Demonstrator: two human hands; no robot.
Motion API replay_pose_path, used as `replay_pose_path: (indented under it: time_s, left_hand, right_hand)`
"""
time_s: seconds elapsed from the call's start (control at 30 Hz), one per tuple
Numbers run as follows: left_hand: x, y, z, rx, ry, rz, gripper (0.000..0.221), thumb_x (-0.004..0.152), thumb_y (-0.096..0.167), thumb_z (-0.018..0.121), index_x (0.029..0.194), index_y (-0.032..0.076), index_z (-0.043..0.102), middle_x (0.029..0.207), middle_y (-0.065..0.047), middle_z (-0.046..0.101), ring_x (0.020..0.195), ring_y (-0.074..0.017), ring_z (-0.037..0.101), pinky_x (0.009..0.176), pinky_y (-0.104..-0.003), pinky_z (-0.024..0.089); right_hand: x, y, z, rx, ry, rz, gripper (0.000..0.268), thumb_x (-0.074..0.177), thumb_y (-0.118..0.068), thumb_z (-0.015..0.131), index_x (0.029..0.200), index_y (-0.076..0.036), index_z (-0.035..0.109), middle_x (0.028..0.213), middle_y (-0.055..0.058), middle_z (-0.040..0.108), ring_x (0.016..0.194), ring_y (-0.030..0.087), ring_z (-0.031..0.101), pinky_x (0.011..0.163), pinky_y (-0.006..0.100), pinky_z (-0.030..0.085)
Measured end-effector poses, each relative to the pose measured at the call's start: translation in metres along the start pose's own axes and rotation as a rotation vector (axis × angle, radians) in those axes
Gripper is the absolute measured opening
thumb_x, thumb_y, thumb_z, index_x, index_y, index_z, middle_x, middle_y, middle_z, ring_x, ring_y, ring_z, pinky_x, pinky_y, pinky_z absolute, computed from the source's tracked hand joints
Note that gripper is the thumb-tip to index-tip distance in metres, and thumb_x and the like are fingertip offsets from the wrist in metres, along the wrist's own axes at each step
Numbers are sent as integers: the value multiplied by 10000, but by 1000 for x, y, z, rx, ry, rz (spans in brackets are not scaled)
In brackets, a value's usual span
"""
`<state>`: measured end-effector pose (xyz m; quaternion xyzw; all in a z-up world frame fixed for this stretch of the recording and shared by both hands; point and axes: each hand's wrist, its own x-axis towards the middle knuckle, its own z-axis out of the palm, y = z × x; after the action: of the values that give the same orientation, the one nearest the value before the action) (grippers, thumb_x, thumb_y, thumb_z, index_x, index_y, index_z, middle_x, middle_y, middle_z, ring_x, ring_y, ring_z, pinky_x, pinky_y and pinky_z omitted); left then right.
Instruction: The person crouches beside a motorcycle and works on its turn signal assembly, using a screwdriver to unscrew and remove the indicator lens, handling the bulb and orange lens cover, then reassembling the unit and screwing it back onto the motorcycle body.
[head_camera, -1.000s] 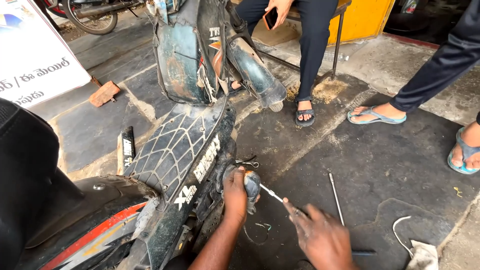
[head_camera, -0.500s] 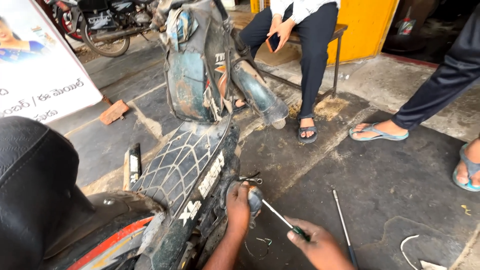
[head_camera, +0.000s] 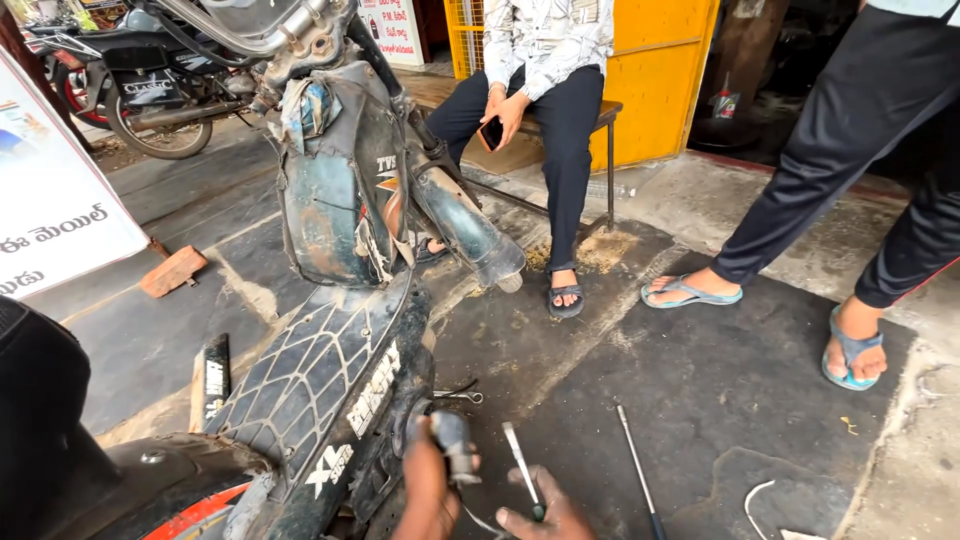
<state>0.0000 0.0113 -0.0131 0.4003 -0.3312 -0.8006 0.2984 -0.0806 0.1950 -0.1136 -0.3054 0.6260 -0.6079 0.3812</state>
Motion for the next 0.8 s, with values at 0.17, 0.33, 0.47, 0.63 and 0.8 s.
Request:
replay_pose_path:
  time_s: [0.17, 0.33, 0.47, 0.63, 0.8]
  left_hand:
    - [-12, -22, 18, 65, -98, -54, 426, 1041, 336, 432, 1281, -7, 510, 958, -199, 683, 691, -258, 697, 568, -415, 620]
    - [-4, -12, 7, 102, 0, -59, 400, 1041, 338, 437, 1312, 44, 450, 949, -201, 691, 674, -294, 682, 563, -420, 563]
    - [37, -16, -18, 64, 10, -59, 404, 1015, 330, 453, 1276, 36, 549, 911, -149, 692, 662, -251, 670, 550, -382, 540]
    - [-5, 3, 5, 134, -139, -250, 425, 978, 339, 578, 1196, -24, 543, 850, -163, 661, 702, -262, 706, 607, -424, 620]
    - [-24, 13, 16, 230, -125, -226, 426, 955, 299, 617, 1238, -11, 540, 859, -172, 672, 725, -269, 722, 622, -443, 622]
  right_hand:
    - [19, 32, -9, 219, -26, 168, 425, 906, -301, 710, 1217, -14, 671, 993, 89, 769, 964, 152, 717, 875, 292, 554]
    - [-15, -34, -6, -44, -76, 232, 412, 902, -276, 824, 1222, -35, 726, 1070, -19, 764, 1062, 36, 713, 968, 220, 496]
    - [-16, -41, -13, 78, -184, 224, 384, 956, -280, 773, 1184, 26, 730, 811, -5, 683, 756, 57, 625, 731, 245, 481]
    - [-34, -94, -13, 12, 27, 301, 322, 924, -269, 749, 1154, -44, 759, 700, 23, 612, 632, 125, 522, 605, 303, 402]
    - [-51, -162, -35, -543, 585, -181, 537, 874, -303, 804, 1336, -88, 635, 992, 64, 753, 954, 172, 732, 847, 333, 568]
